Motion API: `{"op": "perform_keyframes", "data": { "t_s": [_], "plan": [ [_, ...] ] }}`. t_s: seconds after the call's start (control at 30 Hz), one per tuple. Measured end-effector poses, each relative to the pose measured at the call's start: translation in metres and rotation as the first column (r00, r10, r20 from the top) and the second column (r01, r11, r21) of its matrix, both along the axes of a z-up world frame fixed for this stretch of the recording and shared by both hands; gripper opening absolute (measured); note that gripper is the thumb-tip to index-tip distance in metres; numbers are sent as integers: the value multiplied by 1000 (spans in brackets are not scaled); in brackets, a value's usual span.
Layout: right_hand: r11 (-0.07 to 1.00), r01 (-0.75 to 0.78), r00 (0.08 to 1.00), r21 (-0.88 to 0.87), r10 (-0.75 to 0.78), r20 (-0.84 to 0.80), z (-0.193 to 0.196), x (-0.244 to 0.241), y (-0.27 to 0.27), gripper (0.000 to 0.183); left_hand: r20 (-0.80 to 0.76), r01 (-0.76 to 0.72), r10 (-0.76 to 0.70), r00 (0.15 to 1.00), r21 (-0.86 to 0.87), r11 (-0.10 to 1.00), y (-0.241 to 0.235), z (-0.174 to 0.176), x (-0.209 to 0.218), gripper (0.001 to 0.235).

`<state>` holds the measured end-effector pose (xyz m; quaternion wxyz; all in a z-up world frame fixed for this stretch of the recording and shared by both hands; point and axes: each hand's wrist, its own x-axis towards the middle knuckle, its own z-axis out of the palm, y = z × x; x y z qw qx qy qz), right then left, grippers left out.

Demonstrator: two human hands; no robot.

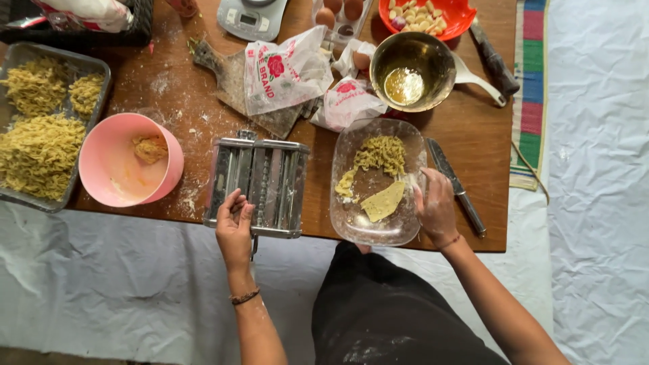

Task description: The person prepares dough by hand, shaping small pieces and feeding them into a manual pasta machine to cut them into noodles. The cut pasta is collected in a clear container on the table.

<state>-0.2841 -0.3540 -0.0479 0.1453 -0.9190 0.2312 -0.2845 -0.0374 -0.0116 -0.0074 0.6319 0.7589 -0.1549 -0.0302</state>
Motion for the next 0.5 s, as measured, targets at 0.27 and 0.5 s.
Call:
{"op": "perform_keyframes", "data": {
  "t_s": [0.27, 0.5],
  "plan": [
    [962, -254, 966, 99, 257, -16, -76, 69, 5, 19, -7, -11, 11, 1000, -2, 1000, 1, -2, 0, 37],
    [948, -317, 947, 32, 315, 69, -85, 112, 10, 17, 11, -22, 22, 1000, 46, 999, 2, -2, 3, 37]
  ]
}}
